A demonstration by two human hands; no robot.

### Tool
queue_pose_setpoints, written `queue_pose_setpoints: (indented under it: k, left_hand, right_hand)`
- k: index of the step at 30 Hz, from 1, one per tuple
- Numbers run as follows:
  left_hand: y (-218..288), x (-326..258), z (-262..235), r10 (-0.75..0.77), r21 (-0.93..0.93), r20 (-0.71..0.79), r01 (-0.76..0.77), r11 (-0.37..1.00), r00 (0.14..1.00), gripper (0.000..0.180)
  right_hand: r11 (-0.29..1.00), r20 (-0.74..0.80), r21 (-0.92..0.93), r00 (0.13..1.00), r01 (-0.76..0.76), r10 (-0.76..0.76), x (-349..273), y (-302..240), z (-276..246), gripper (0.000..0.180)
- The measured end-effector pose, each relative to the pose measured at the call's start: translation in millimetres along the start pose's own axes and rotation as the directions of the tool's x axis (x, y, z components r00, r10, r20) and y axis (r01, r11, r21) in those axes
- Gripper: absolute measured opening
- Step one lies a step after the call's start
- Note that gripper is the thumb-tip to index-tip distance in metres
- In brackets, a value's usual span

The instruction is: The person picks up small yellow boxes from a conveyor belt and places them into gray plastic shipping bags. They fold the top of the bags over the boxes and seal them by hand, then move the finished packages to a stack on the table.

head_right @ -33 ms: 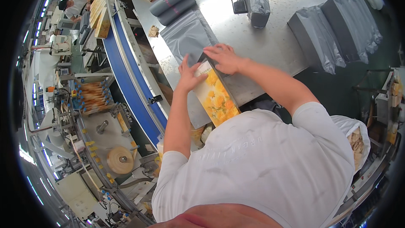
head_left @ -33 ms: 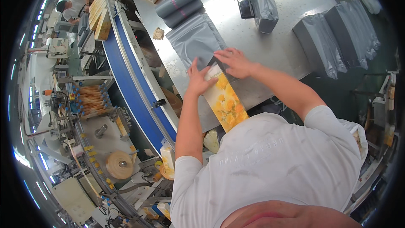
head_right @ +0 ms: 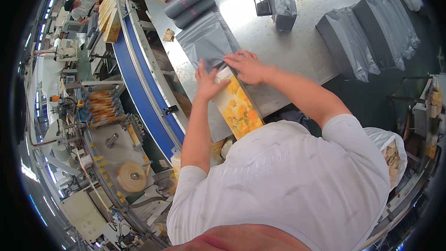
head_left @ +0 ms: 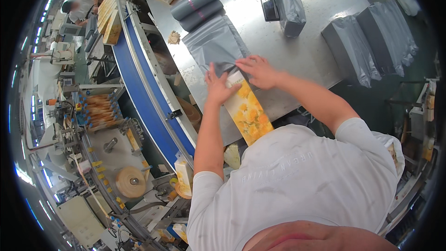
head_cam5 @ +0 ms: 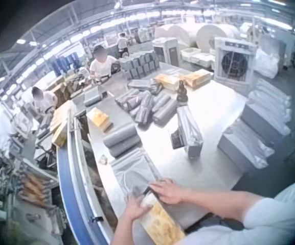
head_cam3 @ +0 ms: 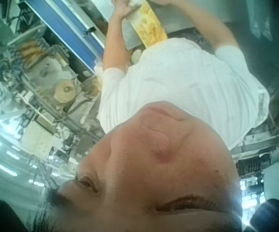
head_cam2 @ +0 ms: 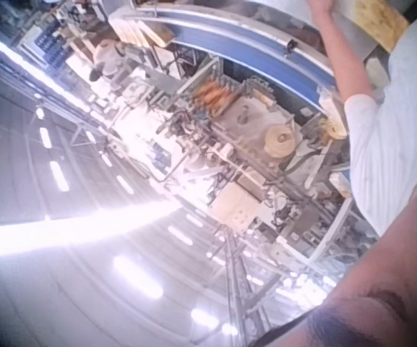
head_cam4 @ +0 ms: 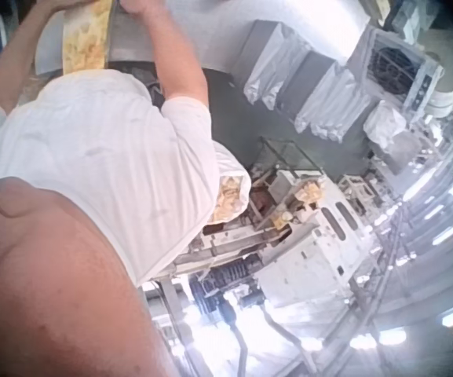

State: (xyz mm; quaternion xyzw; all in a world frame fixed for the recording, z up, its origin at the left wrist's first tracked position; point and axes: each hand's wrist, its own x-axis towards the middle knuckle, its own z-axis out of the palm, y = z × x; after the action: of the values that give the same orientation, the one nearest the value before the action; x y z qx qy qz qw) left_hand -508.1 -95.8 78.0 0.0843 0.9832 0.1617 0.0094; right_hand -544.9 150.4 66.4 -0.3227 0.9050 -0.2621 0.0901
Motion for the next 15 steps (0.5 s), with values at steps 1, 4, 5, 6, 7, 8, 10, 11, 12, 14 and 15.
queue_pose_setpoints:
  k: [1, 4, 5, 6, 7, 8, 10, 11, 12, 14, 15]
  left_hand:
    - [28.2, 12.0, -8.5, -0.239, 0.000, 0.101, 0.240, 0.971, 0.966, 0.067]
    - [-22.4, -28.4, 73.9, -0.559, -0.512, -0.150, 0.420, 0.750, 0.815, 0.063]
    - [-13.7, -30.0, 69.1, -0.556, -0.737, 0.075, 0.421, 0.528, 0.828, 0.063]
    - [-5.1, -38.1, 63.2, -0.474, -0.864, 0.293, 0.442, 0.241, 0.830, 0.062]
    - [-2.7, -51.6, 61.7, -0.426, -0.865, 0.153, 0.329, 0.379, 0.892, 0.059]
    - [-2.3, -69.8, 69.1, -0.366, -0.838, 0.018, 0.214, 0.502, 0.930, 0.056]
    - [-14.5, -81.5, 78.4, -0.348, -0.815, -0.046, 0.166, 0.555, 0.936, 0.048]
    - [-23.3, -75.7, 75.8, -0.398, -0.839, 0.017, 0.230, 0.494, 0.917, 0.044]
    - [-29.3, -67.6, 74.7, -0.441, -0.855, 0.083, 0.291, 0.429, 0.894, 0.040]
    - [-37.9, -48.0, 76.3, -0.515, -0.703, -0.071, 0.323, 0.633, 0.854, 0.033]
    - [-43.1, -37.4, 76.0, -0.538, -0.610, -0.158, 0.346, 0.712, 0.828, 0.030]
  right_hand:
    - [0.999, -0.003, -0.043, 1.000, 0.016, -0.016, -12.1, 2.5, 1.8, 0.075]
    - [0.987, 0.001, -0.019, 0.988, 0.157, -0.157, -25.6, -29.4, 7.6, 0.071]
    - [0.990, -0.031, 0.029, 0.990, 0.139, -0.138, -34.6, -19.0, 12.6, 0.067]
    - [0.989, -0.063, 0.076, 0.991, 0.124, -0.119, -41.7, -6.9, 16.6, 0.064]
    - [0.969, -0.193, 0.173, 0.971, 0.176, -0.142, -41.1, 8.3, 29.3, 0.052]
    - [0.967, -0.286, 0.240, 0.958, 0.086, -0.014, -36.6, 6.3, 30.4, 0.045]
    - [0.916, -0.429, 0.395, 0.867, -0.073, 0.255, -27.5, 0.8, 34.7, 0.032]
    - [0.939, -0.304, 0.301, 0.916, -0.167, 0.261, -18.8, 9.5, 37.6, 0.026]
    - [0.950, -0.175, 0.191, 0.944, -0.247, 0.281, -5.7, 20.8, 37.9, 0.020]
    - [0.960, -0.073, 0.039, 0.957, -0.277, 0.279, 4.1, 21.8, 52.7, 0.013]
    - [0.969, -0.113, 0.002, 0.963, -0.248, 0.247, 6.8, 18.1, 56.7, 0.012]
